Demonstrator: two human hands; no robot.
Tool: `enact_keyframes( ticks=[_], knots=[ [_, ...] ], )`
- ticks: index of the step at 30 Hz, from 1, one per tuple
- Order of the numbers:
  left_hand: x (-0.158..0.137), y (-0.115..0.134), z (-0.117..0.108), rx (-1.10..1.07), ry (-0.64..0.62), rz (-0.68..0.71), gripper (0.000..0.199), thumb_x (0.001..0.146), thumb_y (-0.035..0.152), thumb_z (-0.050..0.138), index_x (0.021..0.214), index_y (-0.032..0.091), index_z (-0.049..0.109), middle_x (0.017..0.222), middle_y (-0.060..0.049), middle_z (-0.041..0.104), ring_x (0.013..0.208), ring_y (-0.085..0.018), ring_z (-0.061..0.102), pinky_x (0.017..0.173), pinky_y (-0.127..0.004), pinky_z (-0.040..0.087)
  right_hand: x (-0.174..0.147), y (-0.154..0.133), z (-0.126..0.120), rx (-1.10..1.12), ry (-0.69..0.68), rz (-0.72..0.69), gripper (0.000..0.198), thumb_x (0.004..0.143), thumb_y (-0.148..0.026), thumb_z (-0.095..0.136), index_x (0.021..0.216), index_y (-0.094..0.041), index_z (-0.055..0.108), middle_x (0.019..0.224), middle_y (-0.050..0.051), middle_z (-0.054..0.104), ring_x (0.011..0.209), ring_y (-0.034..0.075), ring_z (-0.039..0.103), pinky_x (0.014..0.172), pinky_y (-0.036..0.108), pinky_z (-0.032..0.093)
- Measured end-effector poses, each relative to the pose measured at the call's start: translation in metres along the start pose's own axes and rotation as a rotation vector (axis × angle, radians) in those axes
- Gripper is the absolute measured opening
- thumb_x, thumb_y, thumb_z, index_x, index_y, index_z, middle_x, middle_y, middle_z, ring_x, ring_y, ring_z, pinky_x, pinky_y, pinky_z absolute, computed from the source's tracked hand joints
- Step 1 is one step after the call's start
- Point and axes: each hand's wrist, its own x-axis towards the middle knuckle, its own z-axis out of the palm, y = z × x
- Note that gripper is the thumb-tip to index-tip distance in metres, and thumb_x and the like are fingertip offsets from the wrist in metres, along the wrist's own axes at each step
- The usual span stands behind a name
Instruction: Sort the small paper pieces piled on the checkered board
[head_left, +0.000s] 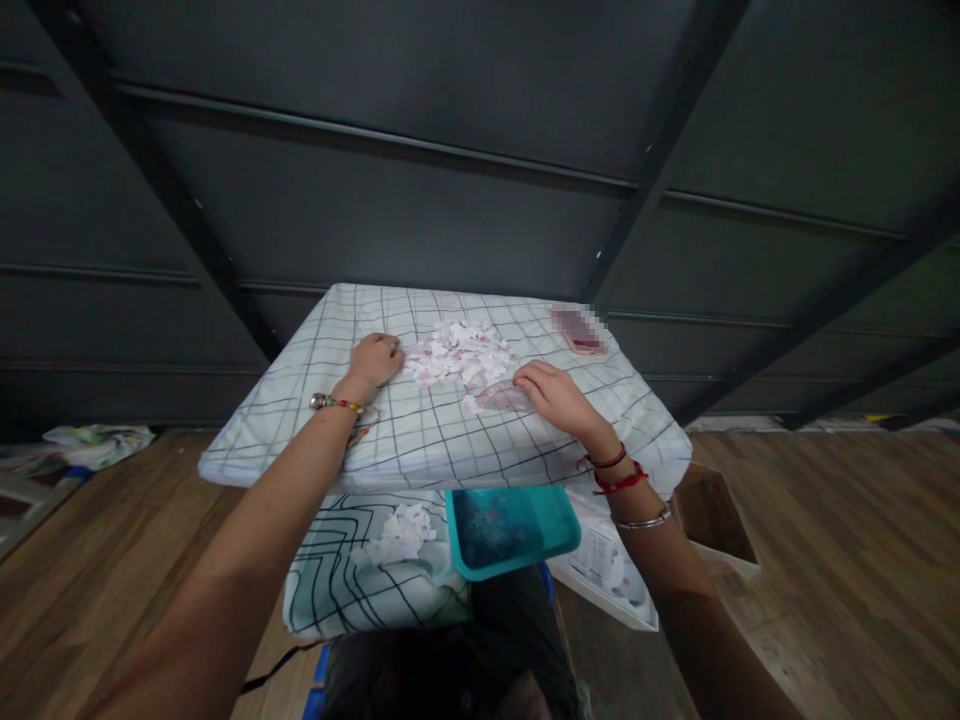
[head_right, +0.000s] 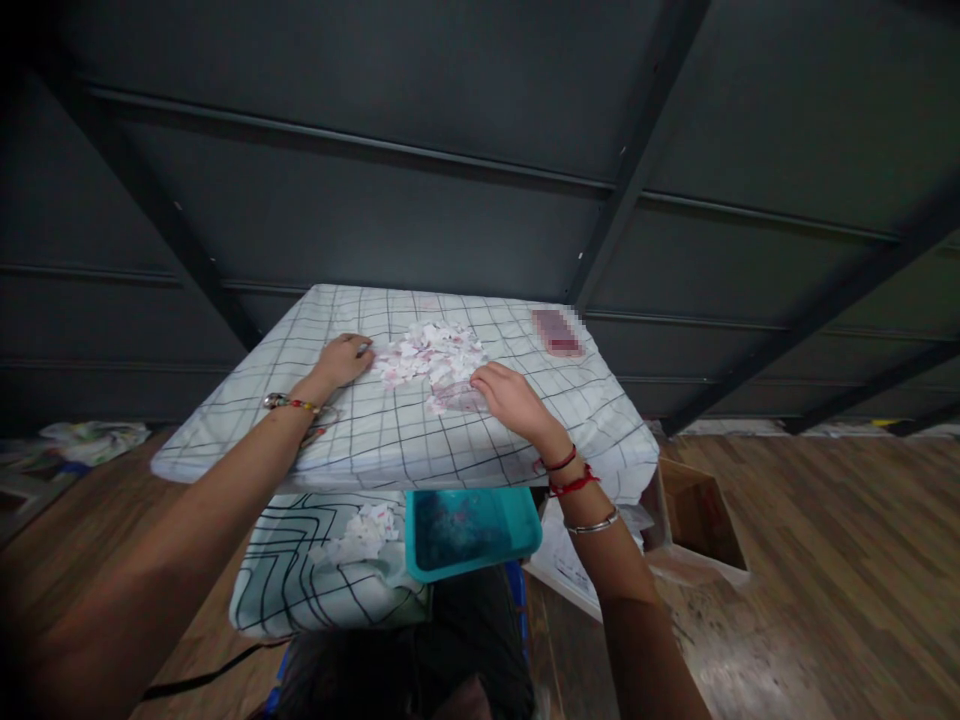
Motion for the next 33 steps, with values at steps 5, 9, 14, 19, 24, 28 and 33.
enact_keyframes(
  ticks=[5, 9, 14, 19, 24, 28, 33],
  knots=[
    [0.001, -0.002, 0.003, -0.017, 0.009, 0.005, 0.042, 0.082, 0.031, 0.041, 0.116, 0.016, 0.061, 0.119, -0.009, 0.06, 0.116, -0.023, 0.05, 0.098, -0.034, 0.04, 0.012, 0.005, 0.028, -0.023, 0.051, 0.085, 0.022, 0.095, -0.022, 0.034, 0.091, -0.019, 0.056, 0.083, 0.006, 0.061, 0.08, 0.018, 0.056, 0.074, 0.029, 0.042],
    [0.0, -0.001, 0.004, 0.013, 0.008, -0.007, 0.042, 0.082, 0.031, 0.04, 0.115, 0.018, 0.061, 0.12, -0.008, 0.06, 0.116, -0.022, 0.05, 0.097, -0.033, 0.04, 0.014, 0.01, 0.046, 0.042, 0.181, 0.093, 0.022, 0.091, -0.018, 0.034, 0.094, -0.018, 0.056, 0.09, 0.008, 0.062, 0.086, 0.02, 0.057, 0.079, 0.031, 0.043],
    [-0.002, 0.0, 0.002, 0.018, 0.011, -0.011, 0.042, 0.083, 0.033, 0.04, 0.116, 0.018, 0.061, 0.12, -0.008, 0.06, 0.114, -0.021, 0.051, 0.097, -0.032, 0.04, 0.012, 0.014, 0.051, 0.122, 0.319, 0.112, 0.021, 0.083, -0.013, 0.039, 0.093, -0.02, 0.056, 0.089, 0.007, 0.062, 0.087, 0.021, 0.056, 0.079, 0.033, 0.044],
    [-0.001, 0.0, 0.002, 0.006, 0.013, -0.014, 0.042, 0.083, 0.033, 0.04, 0.115, 0.016, 0.062, 0.12, -0.01, 0.06, 0.114, -0.022, 0.051, 0.098, -0.032, 0.04, 0.01, 0.008, 0.047, 0.161, 0.209, 0.053, 0.021, 0.08, -0.013, 0.041, 0.09, -0.019, 0.059, 0.084, 0.005, 0.059, 0.082, 0.019, 0.056, 0.075, 0.03, 0.043],
    [0.0, 0.0, 0.001, 0.008, 0.0, -0.015, 0.042, 0.082, 0.031, 0.04, 0.115, 0.016, 0.062, 0.12, -0.01, 0.06, 0.114, -0.023, 0.051, 0.096, -0.032, 0.041, 0.008, 0.006, 0.047, 0.199, 0.168, 0.014, 0.02, 0.08, -0.013, 0.043, 0.089, -0.02, 0.06, 0.083, 0.004, 0.06, 0.08, 0.018, 0.056, 0.075, 0.03, 0.042],
    [0.001, -0.001, 0.0, 0.017, 0.0, -0.017, 0.041, 0.081, 0.032, 0.042, 0.114, 0.018, 0.062, 0.119, -0.008, 0.061, 0.114, -0.022, 0.052, 0.096, -0.032, 0.041, 0.007, 0.006, 0.046, 0.22, 0.178, 0.005, 0.019, 0.079, -0.013, 0.044, 0.087, -0.02, 0.06, 0.081, 0.004, 0.06, 0.079, 0.018, 0.056, 0.074, 0.029, 0.043],
    [0.002, -0.003, 0.003, 0.012, 0.004, -0.005, 0.042, 0.081, 0.032, 0.041, 0.114, 0.017, 0.062, 0.118, -0.008, 0.061, 0.115, -0.022, 0.052, 0.096, -0.032, 0.042, 0.008, 0.005, 0.047, 0.212, 0.178, -0.014, 0.021, 0.078, -0.012, 0.043, 0.087, -0.019, 0.061, 0.081, 0.003, 0.06, 0.078, 0.017, 0.056, 0.073, 0.028, 0.043]
  ],
)
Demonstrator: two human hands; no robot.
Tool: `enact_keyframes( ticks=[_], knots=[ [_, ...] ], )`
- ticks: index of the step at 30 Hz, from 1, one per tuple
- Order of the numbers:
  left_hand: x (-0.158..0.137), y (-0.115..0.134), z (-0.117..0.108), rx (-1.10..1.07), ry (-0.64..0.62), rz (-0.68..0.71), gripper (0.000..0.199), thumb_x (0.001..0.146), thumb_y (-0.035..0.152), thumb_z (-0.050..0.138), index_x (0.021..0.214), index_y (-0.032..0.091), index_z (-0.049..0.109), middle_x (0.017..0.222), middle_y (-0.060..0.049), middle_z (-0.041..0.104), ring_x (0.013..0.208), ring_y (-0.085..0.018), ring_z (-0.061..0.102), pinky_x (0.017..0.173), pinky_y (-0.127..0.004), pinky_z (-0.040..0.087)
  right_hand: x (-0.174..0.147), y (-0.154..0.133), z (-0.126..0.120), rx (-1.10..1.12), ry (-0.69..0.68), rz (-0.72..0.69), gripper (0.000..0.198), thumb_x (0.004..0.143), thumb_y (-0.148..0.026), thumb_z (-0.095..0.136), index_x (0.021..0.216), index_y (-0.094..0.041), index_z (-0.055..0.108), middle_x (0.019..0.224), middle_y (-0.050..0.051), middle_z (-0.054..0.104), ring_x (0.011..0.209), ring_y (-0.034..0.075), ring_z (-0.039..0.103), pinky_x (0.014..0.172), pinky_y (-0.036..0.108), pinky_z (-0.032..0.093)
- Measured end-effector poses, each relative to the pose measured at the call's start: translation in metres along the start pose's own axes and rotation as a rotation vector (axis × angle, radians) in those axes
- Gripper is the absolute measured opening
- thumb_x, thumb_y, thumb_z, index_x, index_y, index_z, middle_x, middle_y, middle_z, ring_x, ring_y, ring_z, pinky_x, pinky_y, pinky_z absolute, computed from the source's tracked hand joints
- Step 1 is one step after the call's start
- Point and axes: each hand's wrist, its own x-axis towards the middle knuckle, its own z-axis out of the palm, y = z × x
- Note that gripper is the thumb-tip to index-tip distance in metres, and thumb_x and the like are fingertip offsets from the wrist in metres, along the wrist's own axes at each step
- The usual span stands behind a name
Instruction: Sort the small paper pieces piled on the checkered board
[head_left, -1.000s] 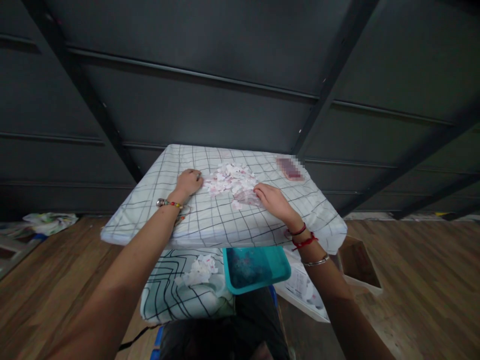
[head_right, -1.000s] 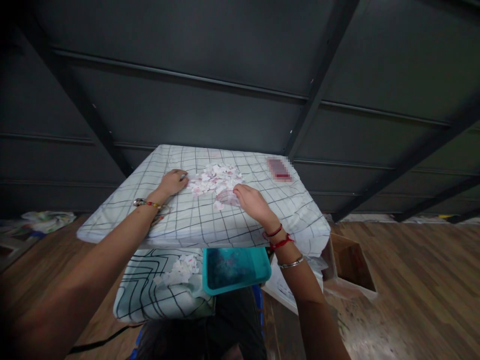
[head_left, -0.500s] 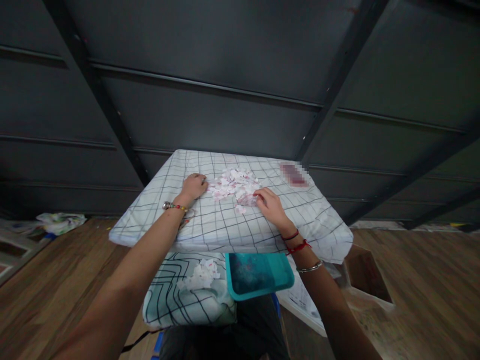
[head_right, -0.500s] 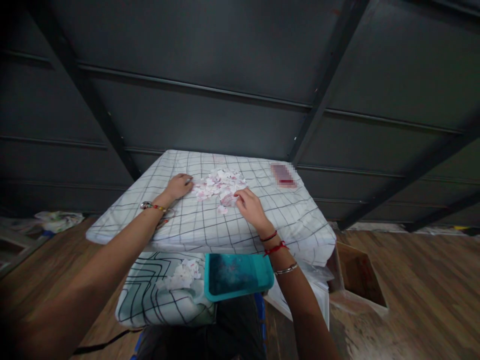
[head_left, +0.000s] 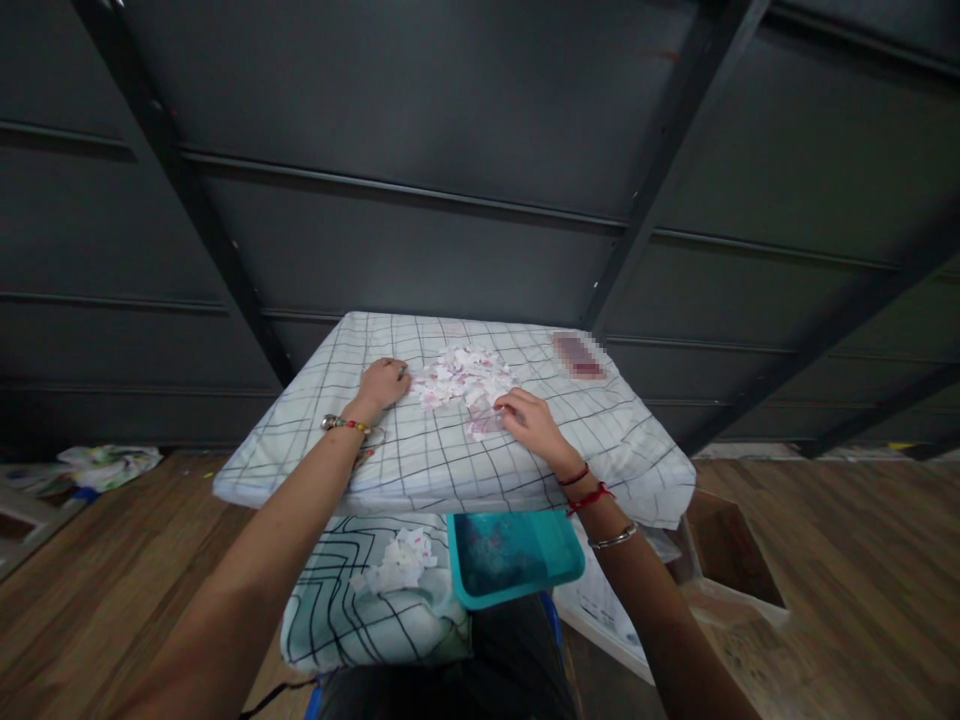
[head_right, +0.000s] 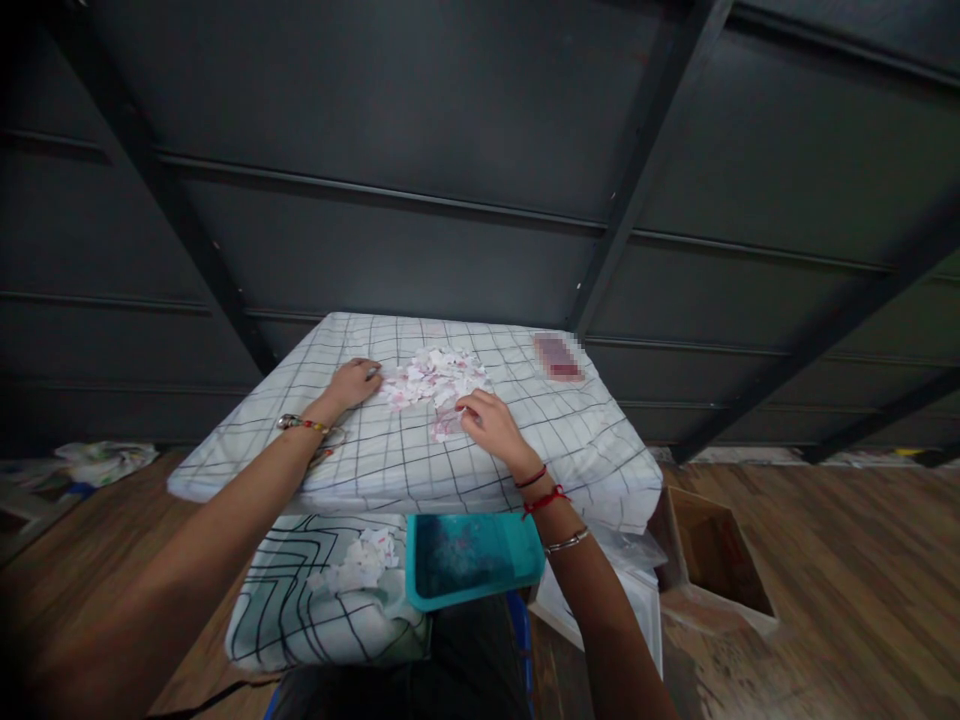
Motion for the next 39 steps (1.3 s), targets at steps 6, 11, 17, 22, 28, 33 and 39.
enact_keyframes(
  ticks=[6, 11, 17, 22, 28, 33, 39],
  knots=[
    [0.0, 0.0, 0.001, 0.037, -0.002, -0.003, 0.042, 0.082, 0.033, 0.041, 0.116, 0.017, 0.061, 0.118, -0.009, 0.061, 0.111, -0.021, 0.053, 0.095, -0.031, 0.042, 0.001, 0.005, 0.003, -0.095, 0.116, 0.077, 0.021, 0.076, -0.012, 0.044, 0.085, -0.017, 0.062, 0.079, 0.004, 0.06, 0.075, 0.017, 0.055, 0.071, 0.028, 0.042],
    [-0.001, 0.002, -0.001, 0.042, -0.005, -0.017, 0.041, 0.082, 0.033, 0.041, 0.115, 0.019, 0.061, 0.119, -0.008, 0.06, 0.111, -0.021, 0.053, 0.094, -0.031, 0.043, 0.002, 0.004, 0.003, -0.094, 0.127, 0.08, 0.022, 0.076, -0.013, 0.044, 0.086, -0.017, 0.063, 0.076, 0.003, 0.058, 0.073, 0.017, 0.055, 0.068, 0.026, 0.042],
    [-0.001, 0.002, -0.001, 0.034, -0.012, -0.017, 0.043, 0.082, 0.033, 0.041, 0.117, 0.016, 0.061, 0.12, -0.011, 0.059, 0.111, -0.022, 0.053, 0.093, -0.032, 0.043, 0.001, 0.006, 0.003, -0.153, 0.13, 0.15, 0.021, 0.074, -0.012, 0.045, 0.084, -0.017, 0.063, 0.074, 0.003, 0.058, 0.069, 0.016, 0.053, 0.067, 0.026, 0.041],
    [0.0, 0.002, -0.001, 0.033, -0.017, -0.019, 0.042, 0.083, 0.033, 0.041, 0.116, 0.017, 0.061, 0.12, -0.01, 0.059, 0.11, -0.023, 0.054, 0.093, -0.033, 0.043, 0.001, 0.009, 0.003, -0.164, 0.146, 0.168, 0.022, 0.075, -0.013, 0.045, 0.085, -0.017, 0.064, 0.077, 0.003, 0.06, 0.072, 0.017, 0.054, 0.069, 0.026, 0.042],
    [0.001, 0.001, 0.001, 0.036, -0.004, -0.012, 0.043, 0.082, 0.033, 0.041, 0.116, 0.017, 0.061, 0.12, -0.01, 0.06, 0.11, -0.022, 0.054, 0.092, -0.032, 0.043, 0.0, 0.013, 0.005, -0.205, 0.145, 0.202, 0.022, 0.074, -0.014, 0.046, 0.085, -0.017, 0.065, 0.077, 0.004, 0.061, 0.071, 0.017, 0.054, 0.068, 0.026, 0.042],
    [0.001, 0.0, 0.002, 0.049, -0.007, -0.001, 0.042, 0.083, 0.034, 0.04, 0.116, 0.017, 0.061, 0.119, -0.008, 0.06, 0.111, -0.021, 0.053, 0.095, -0.03, 0.042, 0.0, 0.018, 0.005, -0.255, 0.202, 0.263, 0.024, 0.074, -0.014, 0.045, 0.085, -0.017, 0.066, 0.076, 0.005, 0.061, 0.071, 0.017, 0.054, 0.068, 0.027, 0.042],
    [0.0, 0.001, 0.0, 0.044, -0.005, 0.002, 0.043, 0.084, 0.034, 0.04, 0.117, 0.016, 0.061, 0.118, -0.01, 0.06, 0.111, -0.021, 0.053, 0.094, -0.031, 0.042, -0.002, 0.02, 0.005, -0.277, 0.211, 0.279, 0.021, 0.074, -0.015, 0.045, 0.08, -0.017, 0.065, 0.073, 0.004, 0.061, 0.07, 0.018, 0.054, 0.069, 0.027, 0.042]
  ],
)
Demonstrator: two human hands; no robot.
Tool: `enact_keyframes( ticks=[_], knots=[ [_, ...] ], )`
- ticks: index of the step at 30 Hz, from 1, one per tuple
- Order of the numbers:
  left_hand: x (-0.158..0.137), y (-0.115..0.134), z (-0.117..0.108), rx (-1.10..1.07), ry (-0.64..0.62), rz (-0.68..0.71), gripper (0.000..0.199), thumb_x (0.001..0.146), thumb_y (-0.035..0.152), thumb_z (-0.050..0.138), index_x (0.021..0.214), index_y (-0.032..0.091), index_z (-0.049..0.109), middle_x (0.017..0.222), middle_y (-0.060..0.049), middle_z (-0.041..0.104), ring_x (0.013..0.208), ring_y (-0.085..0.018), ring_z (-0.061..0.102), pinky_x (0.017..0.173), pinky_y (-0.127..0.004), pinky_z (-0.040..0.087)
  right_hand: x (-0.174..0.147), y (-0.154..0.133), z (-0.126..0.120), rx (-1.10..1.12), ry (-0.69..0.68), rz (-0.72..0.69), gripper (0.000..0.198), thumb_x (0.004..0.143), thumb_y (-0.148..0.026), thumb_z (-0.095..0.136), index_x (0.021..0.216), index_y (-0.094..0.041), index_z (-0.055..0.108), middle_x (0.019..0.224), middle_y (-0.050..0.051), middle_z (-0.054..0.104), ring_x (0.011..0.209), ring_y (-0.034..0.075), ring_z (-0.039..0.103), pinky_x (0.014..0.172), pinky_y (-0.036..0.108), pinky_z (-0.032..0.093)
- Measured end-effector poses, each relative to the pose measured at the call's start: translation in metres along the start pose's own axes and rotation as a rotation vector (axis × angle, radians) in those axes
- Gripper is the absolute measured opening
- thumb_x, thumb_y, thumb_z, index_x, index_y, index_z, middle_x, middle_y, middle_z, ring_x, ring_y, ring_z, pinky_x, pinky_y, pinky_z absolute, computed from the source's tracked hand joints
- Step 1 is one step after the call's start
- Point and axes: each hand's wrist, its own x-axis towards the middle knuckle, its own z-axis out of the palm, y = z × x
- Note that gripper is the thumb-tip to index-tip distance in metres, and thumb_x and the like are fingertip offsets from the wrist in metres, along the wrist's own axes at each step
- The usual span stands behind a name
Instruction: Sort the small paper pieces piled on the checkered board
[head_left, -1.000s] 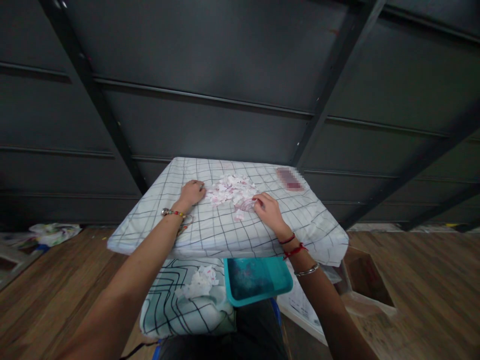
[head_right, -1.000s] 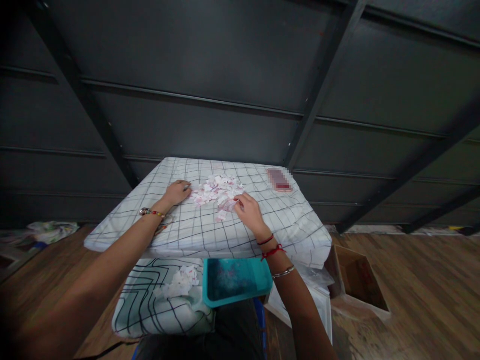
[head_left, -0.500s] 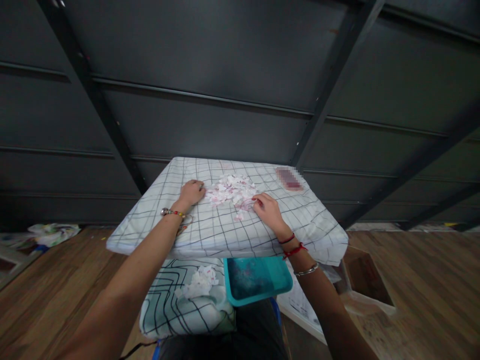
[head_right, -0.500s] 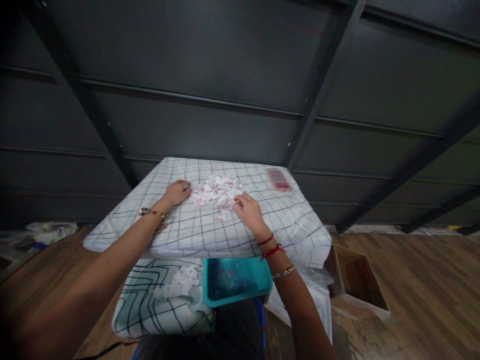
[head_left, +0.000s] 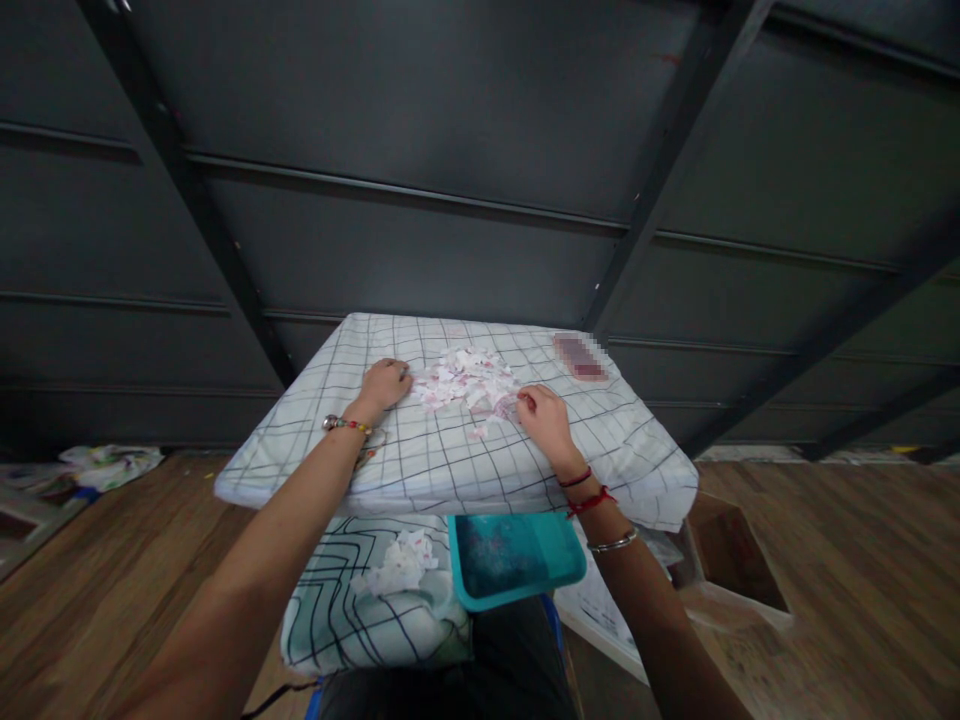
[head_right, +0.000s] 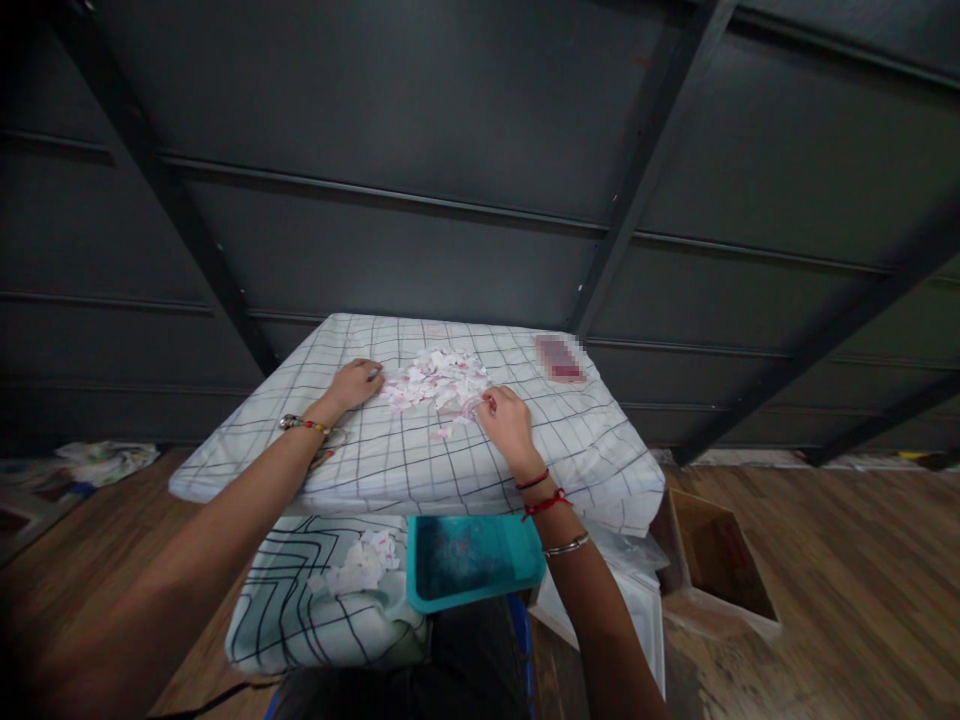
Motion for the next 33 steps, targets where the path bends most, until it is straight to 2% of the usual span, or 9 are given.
enact_keyframes(
  ticks=[10, 14, 20, 33],
  knots=[
    [-0.0012, 0.0007, -0.0012, 0.016, -0.002, 0.006, 0.043, 0.084, 0.034, 0.039, 0.117, 0.017, 0.061, 0.118, -0.009, 0.06, 0.111, -0.021, 0.053, 0.093, -0.031, 0.043, -0.001, -0.0006, -0.0024, -0.017, 0.02, 0.062, 0.02, 0.075, -0.016, 0.044, 0.08, -0.017, 0.064, 0.074, 0.005, 0.062, 0.069, 0.018, 0.055, 0.069, 0.027, 0.042],
    [-0.0013, 0.0014, -0.0022, 0.008, -0.006, -0.001, 0.043, 0.084, 0.035, 0.039, 0.117, 0.017, 0.061, 0.119, -0.009, 0.06, 0.111, -0.022, 0.053, 0.093, -0.031, 0.043, -0.0014, -0.0007, -0.0034, -0.002, 0.001, 0.031, 0.019, 0.074, -0.016, 0.045, 0.075, -0.018, 0.064, 0.071, 0.004, 0.061, 0.068, 0.017, 0.055, 0.067, 0.027, 0.042],
    [0.0005, 0.0, 0.0001, 0.001, -0.009, 0.005, 0.043, 0.083, 0.032, 0.04, 0.117, 0.016, 0.061, 0.119, -0.009, 0.06, 0.112, -0.021, 0.052, 0.094, -0.03, 0.042, -0.0015, 0.0011, -0.0064, -0.019, 0.038, 0.063, 0.017, 0.074, -0.016, 0.045, 0.073, -0.018, 0.063, 0.067, 0.003, 0.059, 0.062, 0.016, 0.052, 0.063, 0.027, 0.04],
    [-0.0007, 0.0008, -0.0017, -0.014, -0.012, -0.001, 0.043, 0.082, 0.032, 0.041, 0.116, 0.017, 0.061, 0.12, -0.01, 0.06, 0.11, -0.023, 0.053, 0.093, -0.033, 0.043, -0.0012, 0.0025, -0.0063, 0.018, -0.016, 0.026, 0.018, 0.074, -0.015, 0.047, 0.076, -0.018, 0.064, 0.072, 0.004, 0.062, 0.068, 0.017, 0.055, 0.067, 0.027, 0.042]
  ],
)
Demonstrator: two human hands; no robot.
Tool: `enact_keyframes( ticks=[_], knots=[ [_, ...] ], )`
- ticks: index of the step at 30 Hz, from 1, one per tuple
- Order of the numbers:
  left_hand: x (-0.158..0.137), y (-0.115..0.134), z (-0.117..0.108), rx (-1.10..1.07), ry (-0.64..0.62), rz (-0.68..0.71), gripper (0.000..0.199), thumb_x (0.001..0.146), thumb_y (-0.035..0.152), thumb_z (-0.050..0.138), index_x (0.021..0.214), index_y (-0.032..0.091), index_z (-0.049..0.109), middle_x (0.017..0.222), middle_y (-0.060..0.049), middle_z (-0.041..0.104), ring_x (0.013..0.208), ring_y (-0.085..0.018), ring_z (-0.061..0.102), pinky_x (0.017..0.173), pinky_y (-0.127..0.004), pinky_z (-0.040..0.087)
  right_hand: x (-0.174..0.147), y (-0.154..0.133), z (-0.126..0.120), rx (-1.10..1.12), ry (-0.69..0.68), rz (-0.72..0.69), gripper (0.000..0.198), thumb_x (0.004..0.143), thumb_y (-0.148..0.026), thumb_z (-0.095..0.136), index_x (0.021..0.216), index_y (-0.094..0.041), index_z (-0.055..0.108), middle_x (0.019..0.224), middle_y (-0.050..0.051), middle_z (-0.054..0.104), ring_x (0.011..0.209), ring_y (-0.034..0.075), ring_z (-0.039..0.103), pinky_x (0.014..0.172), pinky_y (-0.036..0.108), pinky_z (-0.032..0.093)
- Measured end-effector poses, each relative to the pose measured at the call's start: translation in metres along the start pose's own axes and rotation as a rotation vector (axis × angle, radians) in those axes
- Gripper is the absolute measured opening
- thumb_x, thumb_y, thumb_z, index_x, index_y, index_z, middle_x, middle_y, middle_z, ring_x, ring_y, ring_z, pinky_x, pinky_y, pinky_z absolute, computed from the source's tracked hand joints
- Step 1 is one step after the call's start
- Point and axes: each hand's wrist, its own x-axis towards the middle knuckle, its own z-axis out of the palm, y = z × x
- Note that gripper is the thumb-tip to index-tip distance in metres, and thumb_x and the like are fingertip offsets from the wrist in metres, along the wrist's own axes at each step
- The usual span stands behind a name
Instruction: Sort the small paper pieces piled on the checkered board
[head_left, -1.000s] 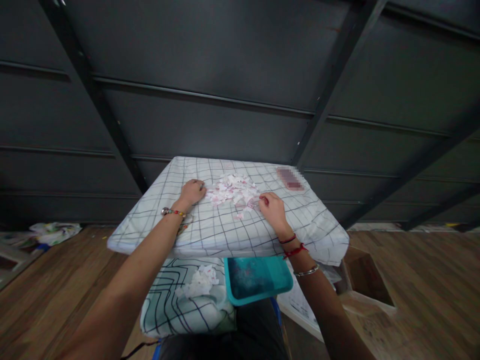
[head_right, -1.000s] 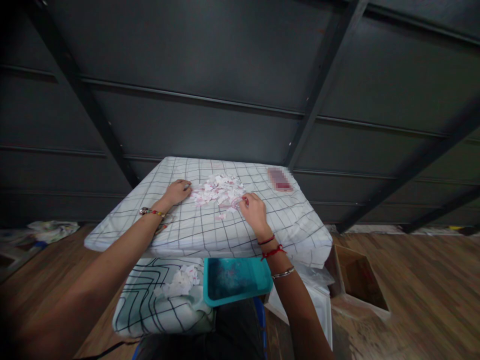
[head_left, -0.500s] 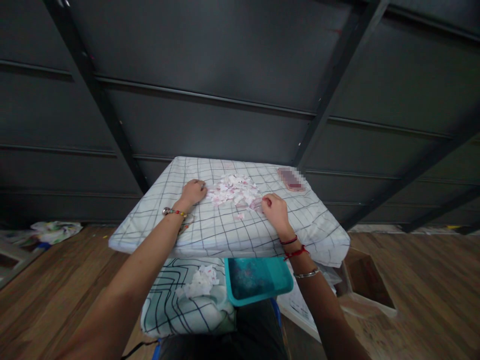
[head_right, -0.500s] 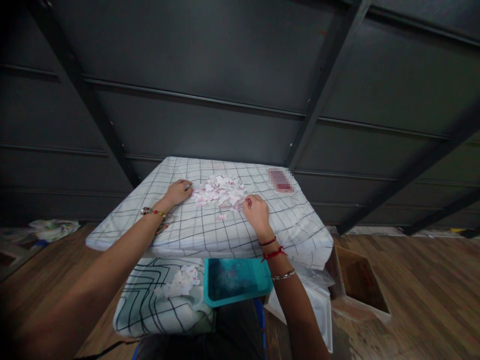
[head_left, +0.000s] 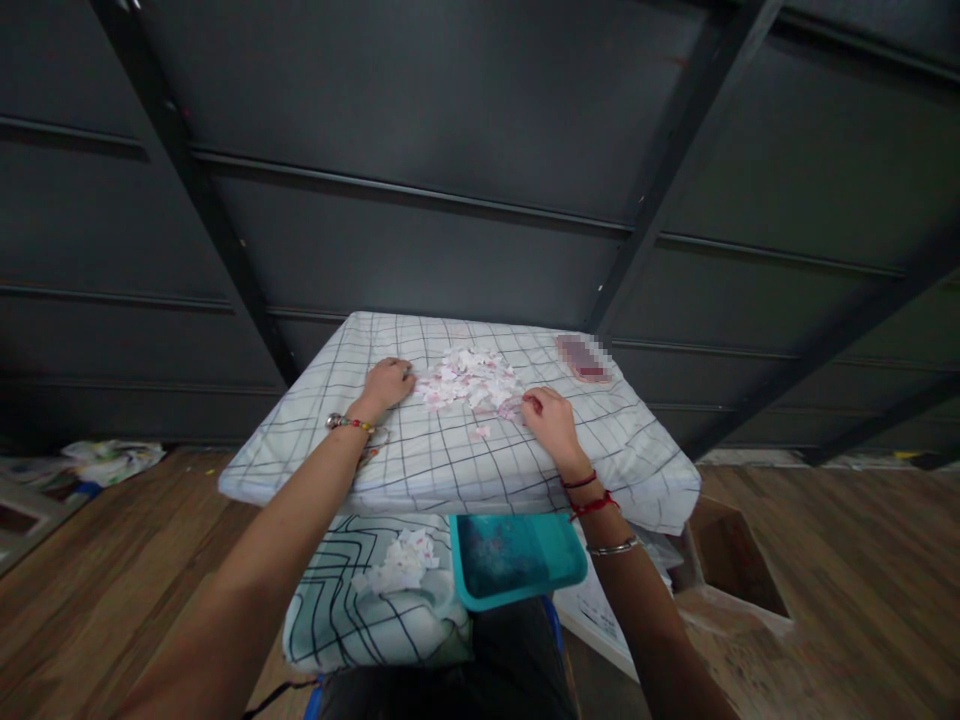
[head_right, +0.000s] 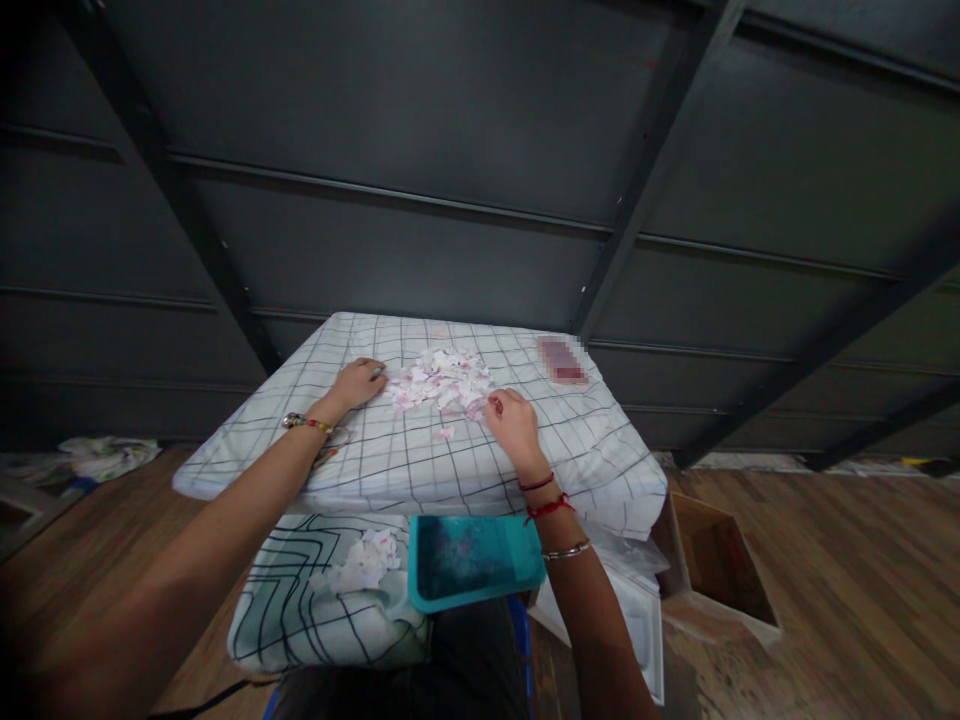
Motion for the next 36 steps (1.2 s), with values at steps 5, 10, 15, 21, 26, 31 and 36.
enact_keyframes(
  ticks=[5, 10, 15, 21, 26, 31, 36],
  knots=[
    [-0.001, 0.001, -0.002, -0.004, -0.003, 0.001, 0.043, 0.082, 0.032, 0.041, 0.116, 0.016, 0.061, 0.119, -0.011, 0.06, 0.109, -0.023, 0.054, 0.093, -0.034, 0.044, 0.0, 0.0, -0.001, -0.008, -0.003, -0.002, 0.017, 0.074, -0.015, 0.046, 0.072, -0.019, 0.062, 0.07, 0.004, 0.061, 0.067, 0.017, 0.054, 0.066, 0.027, 0.041],
    [-0.001, 0.002, -0.003, 0.005, -0.019, -0.002, 0.043, 0.082, 0.033, 0.041, 0.117, 0.017, 0.06, 0.119, -0.01, 0.06, 0.11, -0.023, 0.054, 0.093, -0.032, 0.043, 0.0, -0.001, -0.003, -0.003, -0.006, -0.021, 0.017, 0.074, -0.015, 0.045, 0.066, -0.02, 0.059, 0.066, 0.002, 0.058, 0.066, 0.016, 0.053, 0.064, 0.026, 0.039],
    [-0.002, 0.003, -0.004, 0.006, -0.016, -0.011, 0.043, 0.082, 0.033, 0.04, 0.117, 0.017, 0.061, 0.119, -0.009, 0.06, 0.11, -0.022, 0.054, 0.093, -0.032, 0.043, -0.001, -0.001, -0.006, -0.008, -0.009, -0.022, 0.018, 0.074, -0.016, 0.044, 0.065, -0.02, 0.059, 0.065, 0.002, 0.059, 0.064, 0.016, 0.053, 0.064, 0.026, 0.039],
    [-0.002, 0.003, -0.005, 0.014, -0.017, 0.002, 0.044, 0.082, 0.033, 0.039, 0.118, 0.016, 0.06, 0.12, -0.01, 0.06, 0.111, -0.022, 0.053, 0.094, -0.031, 0.042, -0.002, -0.001, -0.01, 0.027, -0.065, -0.05, 0.018, 0.072, -0.015, 0.045, 0.064, -0.02, 0.059, 0.065, 0.001, 0.06, 0.064, 0.016, 0.054, 0.064, 0.025, 0.039],
    [-0.002, 0.003, -0.005, 0.001, -0.019, 0.005, 0.042, 0.082, 0.032, 0.04, 0.116, 0.018, 0.06, 0.119, -0.007, 0.06, 0.111, -0.021, 0.052, 0.095, -0.031, 0.042, -0.002, -0.002, -0.013, 0.043, -0.066, -0.046, 0.019, 0.072, -0.015, 0.044, 0.064, -0.019, 0.06, 0.066, 0.002, 0.061, 0.065, 0.015, 0.054, 0.064, 0.025, 0.039],
    [-0.003, 0.003, -0.005, -0.005, -0.011, 0.011, 0.043, 0.082, 0.032, 0.039, 0.116, 0.015, 0.061, 0.118, -0.009, 0.061, 0.111, -0.022, 0.052, 0.094, -0.032, 0.042, -0.001, -0.004, -0.016, 0.095, -0.157, -0.1, 0.018, 0.071, -0.013, 0.044, 0.062, -0.019, 0.059, 0.066, 0.001, 0.061, 0.064, 0.015, 0.054, 0.062, 0.025, 0.038],
    [-0.002, 0.003, -0.004, -0.017, -0.013, 0.015, 0.042, 0.082, 0.031, 0.04, 0.115, 0.016, 0.061, 0.119, -0.009, 0.06, 0.113, -0.022, 0.052, 0.095, -0.032, 0.041, -0.001, -0.004, -0.013, 0.071, -0.129, -0.098, 0.018, 0.071, -0.013, 0.044, 0.065, -0.02, 0.06, 0.069, 0.002, 0.062, 0.067, 0.016, 0.055, 0.064, 0.025, 0.039]
  ],
)
